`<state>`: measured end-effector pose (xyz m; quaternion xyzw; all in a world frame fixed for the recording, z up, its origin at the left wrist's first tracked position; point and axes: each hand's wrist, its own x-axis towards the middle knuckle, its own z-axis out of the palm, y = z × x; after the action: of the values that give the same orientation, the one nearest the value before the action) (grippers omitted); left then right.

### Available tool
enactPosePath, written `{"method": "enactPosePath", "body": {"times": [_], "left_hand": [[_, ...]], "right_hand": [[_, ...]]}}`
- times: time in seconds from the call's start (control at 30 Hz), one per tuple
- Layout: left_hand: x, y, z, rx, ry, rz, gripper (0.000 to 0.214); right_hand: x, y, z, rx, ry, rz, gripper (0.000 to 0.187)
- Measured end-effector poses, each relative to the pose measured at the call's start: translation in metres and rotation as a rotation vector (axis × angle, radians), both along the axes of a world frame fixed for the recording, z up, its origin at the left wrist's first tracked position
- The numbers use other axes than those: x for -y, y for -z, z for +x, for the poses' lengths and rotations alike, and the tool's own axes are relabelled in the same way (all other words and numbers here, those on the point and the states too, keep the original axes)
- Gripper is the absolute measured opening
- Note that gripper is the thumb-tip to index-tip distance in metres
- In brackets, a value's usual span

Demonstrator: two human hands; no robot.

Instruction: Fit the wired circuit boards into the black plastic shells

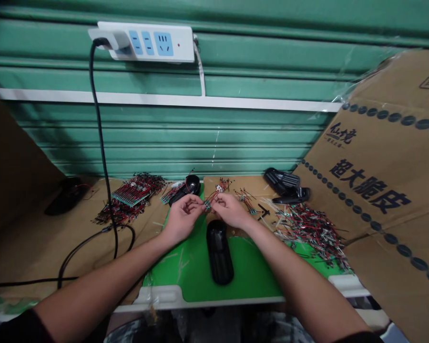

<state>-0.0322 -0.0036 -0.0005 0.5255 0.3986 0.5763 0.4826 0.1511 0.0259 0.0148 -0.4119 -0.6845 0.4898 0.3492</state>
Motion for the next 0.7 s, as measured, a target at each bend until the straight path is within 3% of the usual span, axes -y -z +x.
{"method": "enactPosePath", "body": {"times": [0.53,0.7], "left_hand": [[0.0037,-0.0021,0.0039,-0.229,-0.122,0.193,0.001],[0.0015,-0.0087,0.0003,-0.23,-0.134,0.189,0.006]], "right_hand": [[-0.0023,0.0062,-0.0047,-0.084,0.023,-0.068,0.023],[-0.0017,0.0035,-0.0036,-0.088,0.02,-0.079,0.023]]}}
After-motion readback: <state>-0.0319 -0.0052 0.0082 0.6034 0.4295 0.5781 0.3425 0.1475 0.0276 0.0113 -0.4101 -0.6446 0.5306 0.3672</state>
